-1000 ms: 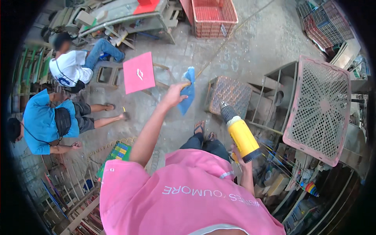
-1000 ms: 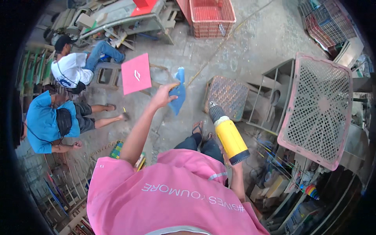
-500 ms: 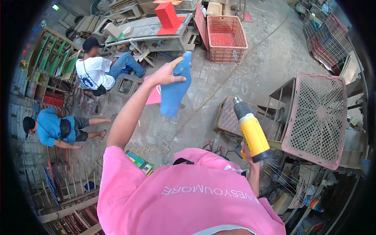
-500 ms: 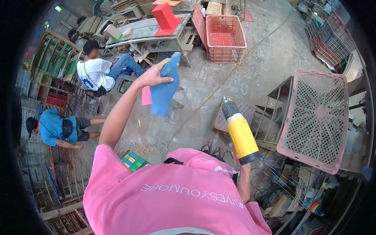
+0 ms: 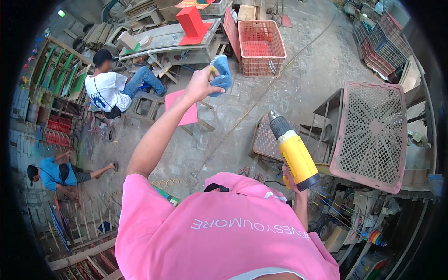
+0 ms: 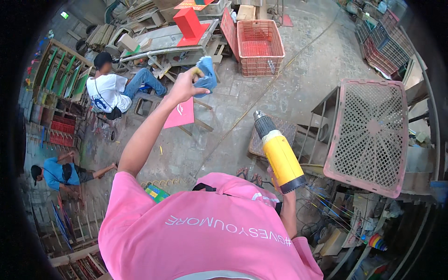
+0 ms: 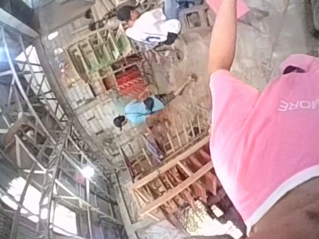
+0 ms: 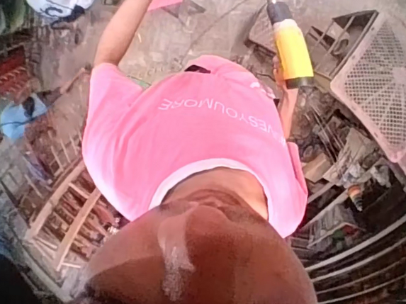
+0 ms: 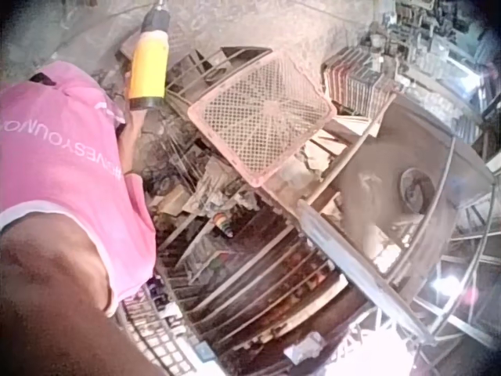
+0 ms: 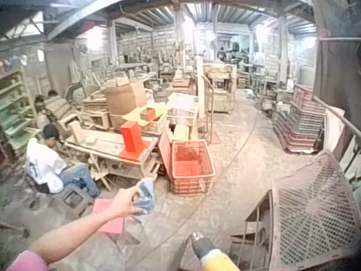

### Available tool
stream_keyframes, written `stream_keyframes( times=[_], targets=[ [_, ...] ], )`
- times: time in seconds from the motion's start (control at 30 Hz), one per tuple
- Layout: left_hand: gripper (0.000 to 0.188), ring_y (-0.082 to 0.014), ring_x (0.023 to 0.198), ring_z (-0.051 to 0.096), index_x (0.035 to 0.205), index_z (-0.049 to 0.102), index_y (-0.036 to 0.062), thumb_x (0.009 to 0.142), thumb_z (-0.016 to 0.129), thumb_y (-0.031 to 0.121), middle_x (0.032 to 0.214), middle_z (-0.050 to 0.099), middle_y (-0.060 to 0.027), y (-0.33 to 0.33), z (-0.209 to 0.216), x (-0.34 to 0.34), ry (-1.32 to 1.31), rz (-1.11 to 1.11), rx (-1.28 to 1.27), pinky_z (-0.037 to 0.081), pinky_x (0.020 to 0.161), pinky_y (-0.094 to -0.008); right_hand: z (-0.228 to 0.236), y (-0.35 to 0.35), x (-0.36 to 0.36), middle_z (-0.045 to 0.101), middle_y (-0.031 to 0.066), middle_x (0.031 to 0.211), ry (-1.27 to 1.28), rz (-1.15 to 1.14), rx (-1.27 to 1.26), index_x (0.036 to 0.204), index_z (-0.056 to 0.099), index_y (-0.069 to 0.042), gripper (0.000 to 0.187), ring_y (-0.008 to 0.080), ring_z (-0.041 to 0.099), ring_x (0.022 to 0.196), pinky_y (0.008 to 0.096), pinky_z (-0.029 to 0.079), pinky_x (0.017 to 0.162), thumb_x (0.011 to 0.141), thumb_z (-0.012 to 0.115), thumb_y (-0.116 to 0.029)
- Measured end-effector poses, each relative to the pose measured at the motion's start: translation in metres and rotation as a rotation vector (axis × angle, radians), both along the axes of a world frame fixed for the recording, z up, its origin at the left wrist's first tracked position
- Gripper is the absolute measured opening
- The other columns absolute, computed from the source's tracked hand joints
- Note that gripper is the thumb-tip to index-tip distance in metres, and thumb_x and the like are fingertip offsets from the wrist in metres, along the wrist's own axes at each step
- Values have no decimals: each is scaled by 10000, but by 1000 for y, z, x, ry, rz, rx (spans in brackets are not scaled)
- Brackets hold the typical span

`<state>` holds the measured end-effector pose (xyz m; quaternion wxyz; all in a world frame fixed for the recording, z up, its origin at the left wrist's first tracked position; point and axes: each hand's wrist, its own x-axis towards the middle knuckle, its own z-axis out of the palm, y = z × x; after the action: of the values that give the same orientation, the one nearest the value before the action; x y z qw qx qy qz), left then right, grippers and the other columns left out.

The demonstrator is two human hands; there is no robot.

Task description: The person uses a yellow heat gun to blow hot air onto a blue cloth held in their left hand. They repeatedly rub and wipe the cloth with their fingers while applying heat, seemingly to remove dust or debris. The task is performed in a workshop environment with another person visible in the background.

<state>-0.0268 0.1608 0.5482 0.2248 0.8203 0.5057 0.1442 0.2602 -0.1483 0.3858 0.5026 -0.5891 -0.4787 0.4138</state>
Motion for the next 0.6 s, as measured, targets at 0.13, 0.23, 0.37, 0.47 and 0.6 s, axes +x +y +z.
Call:
stream_keyframes(
  times=[0.13,0.23,0.37,0.47,0.6],
  targets=[
    [530,-274,659,600,916,552,5,721,793,434,721,601,-133,2,-3,-5,-79,-12,234,471,631,-378,-2,2,2,524,-26,726,-23,9,5,967,590,-58,132,79,490,592,243,402,521,853,657,-64],
    [306,-287,753,587,845,515,7,852,621,294,787,568,-167,-2,7,-6,-151,-26,210,458,705,-388,-4,-1,3,522,-25,730,-20,7,-4,970,588,-57,129,80,492,599,244,403,526,860,654,-66],
    [97,-327,800,579,818,525,8,838,551,99,797,547,-147,6,11,-23,-95,-170,275,450,738,-392,-11,1,5,520,-24,735,-24,33,11,972,582,-55,124,83,492,604,243,406,532,868,649,-62],
    [93,-222,773,594,841,553,12,813,639,34,803,574,-103,7,22,-26,-68,-210,326,456,720,-338,-9,0,5,521,-22,743,42,49,8,971,578,-54,124,88,498,616,245,413,545,869,648,-59],
    [137,-97,804,591,880,616,13,809,726,51,823,613,-20,10,19,-36,-523,46,33,476,737,-259,-24,0,9,538,-7,785,-66,103,27,988,578,-50,135,109,529,686,255,435,595,867,634,-28]
  ],
)
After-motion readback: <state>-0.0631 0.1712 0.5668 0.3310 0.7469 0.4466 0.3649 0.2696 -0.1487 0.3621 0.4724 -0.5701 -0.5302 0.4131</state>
